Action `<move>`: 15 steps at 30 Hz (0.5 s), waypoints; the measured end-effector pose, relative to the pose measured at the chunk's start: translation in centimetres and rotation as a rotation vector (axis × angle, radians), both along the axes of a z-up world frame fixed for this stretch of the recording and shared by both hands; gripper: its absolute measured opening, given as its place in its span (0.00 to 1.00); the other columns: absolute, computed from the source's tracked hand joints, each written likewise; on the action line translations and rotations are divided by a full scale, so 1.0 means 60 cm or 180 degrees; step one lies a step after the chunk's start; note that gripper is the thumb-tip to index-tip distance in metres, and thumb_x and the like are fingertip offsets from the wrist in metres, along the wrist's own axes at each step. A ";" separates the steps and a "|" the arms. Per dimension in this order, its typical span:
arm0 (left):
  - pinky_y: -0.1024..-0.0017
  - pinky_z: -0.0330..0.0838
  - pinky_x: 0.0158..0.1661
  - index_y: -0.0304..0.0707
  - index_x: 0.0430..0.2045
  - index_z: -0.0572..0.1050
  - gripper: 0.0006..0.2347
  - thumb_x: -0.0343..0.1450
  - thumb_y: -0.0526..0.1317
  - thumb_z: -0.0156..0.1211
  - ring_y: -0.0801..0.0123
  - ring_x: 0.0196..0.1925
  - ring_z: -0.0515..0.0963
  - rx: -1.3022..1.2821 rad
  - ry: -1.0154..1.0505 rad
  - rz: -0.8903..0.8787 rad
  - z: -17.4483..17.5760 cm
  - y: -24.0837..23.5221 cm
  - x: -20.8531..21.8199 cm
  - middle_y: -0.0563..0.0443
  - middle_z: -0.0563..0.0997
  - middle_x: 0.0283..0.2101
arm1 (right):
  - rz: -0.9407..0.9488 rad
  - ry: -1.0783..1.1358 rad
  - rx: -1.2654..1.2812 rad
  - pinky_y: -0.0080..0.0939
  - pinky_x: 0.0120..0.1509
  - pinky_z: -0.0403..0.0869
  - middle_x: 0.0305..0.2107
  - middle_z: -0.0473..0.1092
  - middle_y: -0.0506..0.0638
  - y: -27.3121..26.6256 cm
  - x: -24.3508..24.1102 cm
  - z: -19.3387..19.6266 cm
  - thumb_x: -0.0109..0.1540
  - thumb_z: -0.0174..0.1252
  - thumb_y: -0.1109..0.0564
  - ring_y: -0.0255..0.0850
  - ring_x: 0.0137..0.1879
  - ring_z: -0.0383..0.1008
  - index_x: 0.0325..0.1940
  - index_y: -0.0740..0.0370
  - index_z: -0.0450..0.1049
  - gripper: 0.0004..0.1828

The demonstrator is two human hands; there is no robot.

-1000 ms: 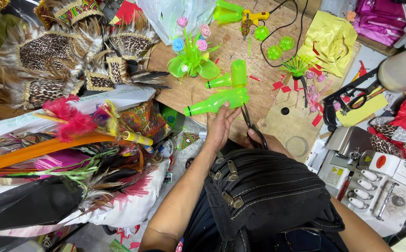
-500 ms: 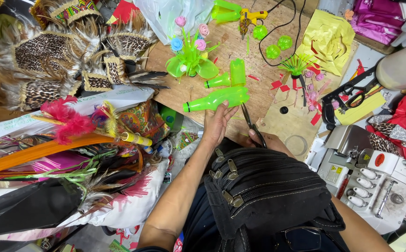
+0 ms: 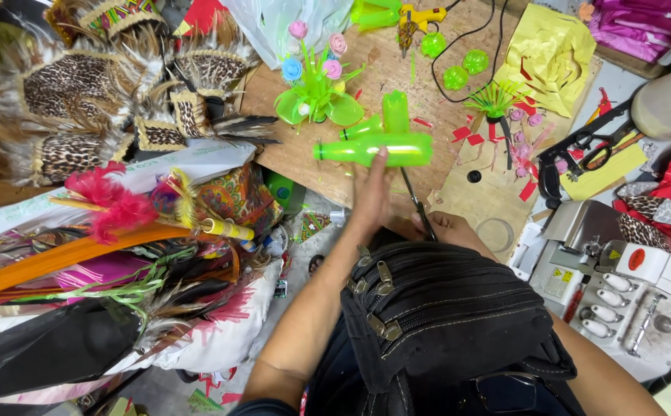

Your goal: The person uses scissors to cut a green plastic bottle into sections. They first trim a pre-cut bottle piece, then cut a full bottle into multiple segments, placing the pieces on the workbench.

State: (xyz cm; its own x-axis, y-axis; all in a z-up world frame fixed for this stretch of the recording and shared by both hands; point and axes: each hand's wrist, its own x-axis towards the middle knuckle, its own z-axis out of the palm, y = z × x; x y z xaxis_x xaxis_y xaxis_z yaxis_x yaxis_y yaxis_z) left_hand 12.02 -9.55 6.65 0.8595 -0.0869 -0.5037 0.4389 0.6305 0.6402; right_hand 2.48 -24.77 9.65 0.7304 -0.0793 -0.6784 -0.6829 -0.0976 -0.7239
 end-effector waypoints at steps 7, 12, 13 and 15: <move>0.44 0.75 0.67 0.31 0.73 0.50 0.40 0.76 0.55 0.70 0.36 0.64 0.80 -0.0205 -0.0206 0.0124 -0.006 0.045 0.037 0.22 0.71 0.63 | -0.0962 0.0258 0.0974 0.25 0.47 0.67 0.22 0.67 0.54 -0.038 -0.009 -0.033 0.78 0.59 0.46 0.35 0.30 0.68 0.36 0.65 0.68 0.23; 0.48 0.78 0.67 0.25 0.78 0.36 0.52 0.74 0.61 0.70 0.39 0.60 0.84 -0.0020 0.0041 -0.0440 -0.013 0.046 0.017 0.14 0.68 0.63 | -0.1197 -0.0753 0.0508 0.32 0.44 0.77 0.40 0.82 0.57 -0.016 0.039 -0.008 0.74 0.66 0.43 0.44 0.40 0.86 0.46 0.64 0.72 0.21; 0.48 0.78 0.67 0.25 0.78 0.36 0.52 0.74 0.61 0.70 0.39 0.60 0.84 -0.0021 0.0054 -0.0452 -0.001 0.040 0.007 0.14 0.68 0.63 | -0.1210 -0.0742 0.0504 0.32 0.44 0.77 0.40 0.82 0.57 -0.014 0.046 -0.003 0.74 0.66 0.43 0.44 0.40 0.86 0.46 0.64 0.72 0.21; 0.44 0.76 0.67 0.19 0.78 0.27 0.60 0.72 0.60 0.73 0.25 0.70 0.72 -0.0079 0.0041 -0.0459 0.024 0.030 -0.004 0.00 0.50 0.73 | -0.1420 -0.1076 0.0621 0.39 0.53 0.86 0.45 0.83 0.60 -0.008 0.069 0.006 0.73 0.68 0.48 0.46 0.45 0.88 0.52 0.67 0.72 0.20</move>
